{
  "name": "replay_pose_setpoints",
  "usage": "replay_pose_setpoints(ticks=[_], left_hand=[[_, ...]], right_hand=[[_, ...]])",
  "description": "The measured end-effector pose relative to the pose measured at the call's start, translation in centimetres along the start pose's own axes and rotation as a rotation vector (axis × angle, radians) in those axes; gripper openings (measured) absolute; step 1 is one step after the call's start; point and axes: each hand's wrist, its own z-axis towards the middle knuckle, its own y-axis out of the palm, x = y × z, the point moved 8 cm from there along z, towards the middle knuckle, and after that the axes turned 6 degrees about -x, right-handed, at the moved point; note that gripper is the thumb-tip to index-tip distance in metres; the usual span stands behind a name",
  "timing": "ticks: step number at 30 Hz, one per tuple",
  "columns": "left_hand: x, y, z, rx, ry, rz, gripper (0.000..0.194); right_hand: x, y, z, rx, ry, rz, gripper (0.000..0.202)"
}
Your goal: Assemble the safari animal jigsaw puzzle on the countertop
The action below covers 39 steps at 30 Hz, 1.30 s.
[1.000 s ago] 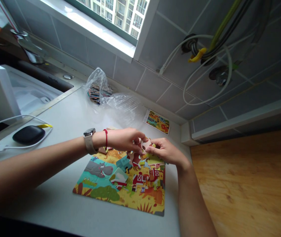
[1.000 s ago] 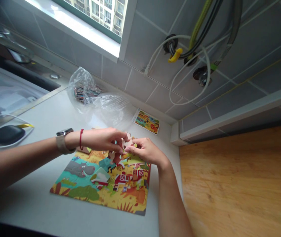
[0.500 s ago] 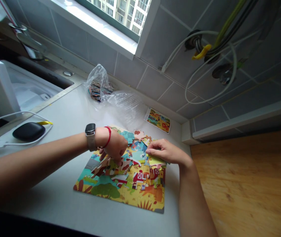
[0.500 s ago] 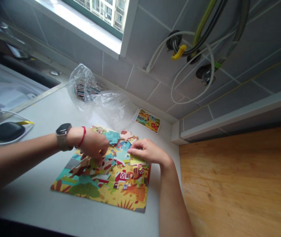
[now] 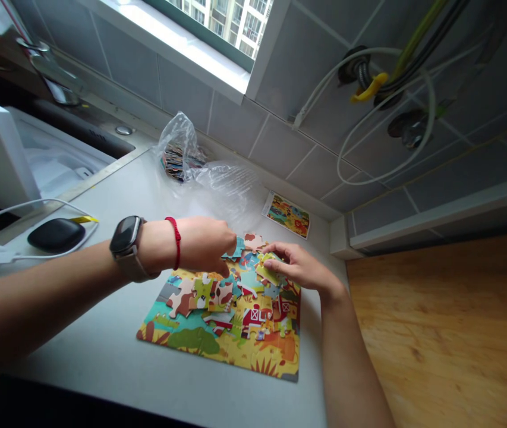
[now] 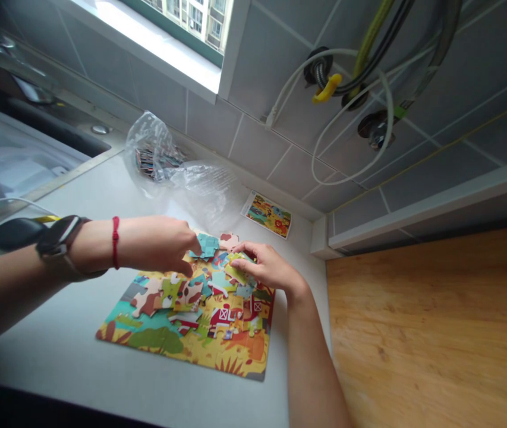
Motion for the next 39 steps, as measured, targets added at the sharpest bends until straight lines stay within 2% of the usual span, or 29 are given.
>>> replay_pose_setpoints(ticks=[4, 7, 11, 14, 16, 20, 26, 30, 32, 39], left_hand=[[0.1, -1.7, -0.3, 0.146, -0.007, -0.009, 0.031], [0.5, -1.9, -0.1, 0.169, 0.003, -0.005, 0.031], [1.5, -0.9, 1.4, 0.19, 0.129, -0.1, 0.041], [2.6, 0.4, 2.9, 0.28, 0.267, -0.153, 0.062], [3.0, 1.4, 3.8, 0.332, 0.294, -0.084, 0.067], [3.2, 2.7, 4.8, 0.338, 0.285, -0.031, 0.074], [2.5, 2.9, 4.9, 0.379, 0.294, -0.006, 0.066], [2.1, 3.3, 5.2, 0.381, 0.306, -0.022, 0.059], [2.1, 3.4, 5.3, 0.364, 0.295, -0.009, 0.06], [2.3, 3.3, 5.1, 0.27, 0.256, 0.034, 0.067]], right_hand=[[0.2, 0.2, 0.3, 0.028, 0.057, 0.017, 0.036], [-0.1, 0.6, 0.6, 0.036, 0.067, -0.035, 0.042], [-0.4, 1.4, 1.2, 0.036, 0.104, -0.131, 0.059], [0.3, 1.7, 1.5, 0.035, 0.19, -0.261, 0.064], [0.9, 1.4, 1.4, 0.042, 0.235, -0.339, 0.062], [1.8, 0.2, 0.3, 0.02, 0.291, -0.389, 0.055], [2.1, -1.3, -1.1, -0.01, 0.301, -0.334, 0.046], [3.2, -1.4, -1.2, -0.022, 0.378, -0.281, 0.058], [3.8, -1.7, -1.3, -0.003, 0.397, -0.321, 0.061], [4.8, -2.9, -2.0, 0.002, 0.372, -0.408, 0.051]])
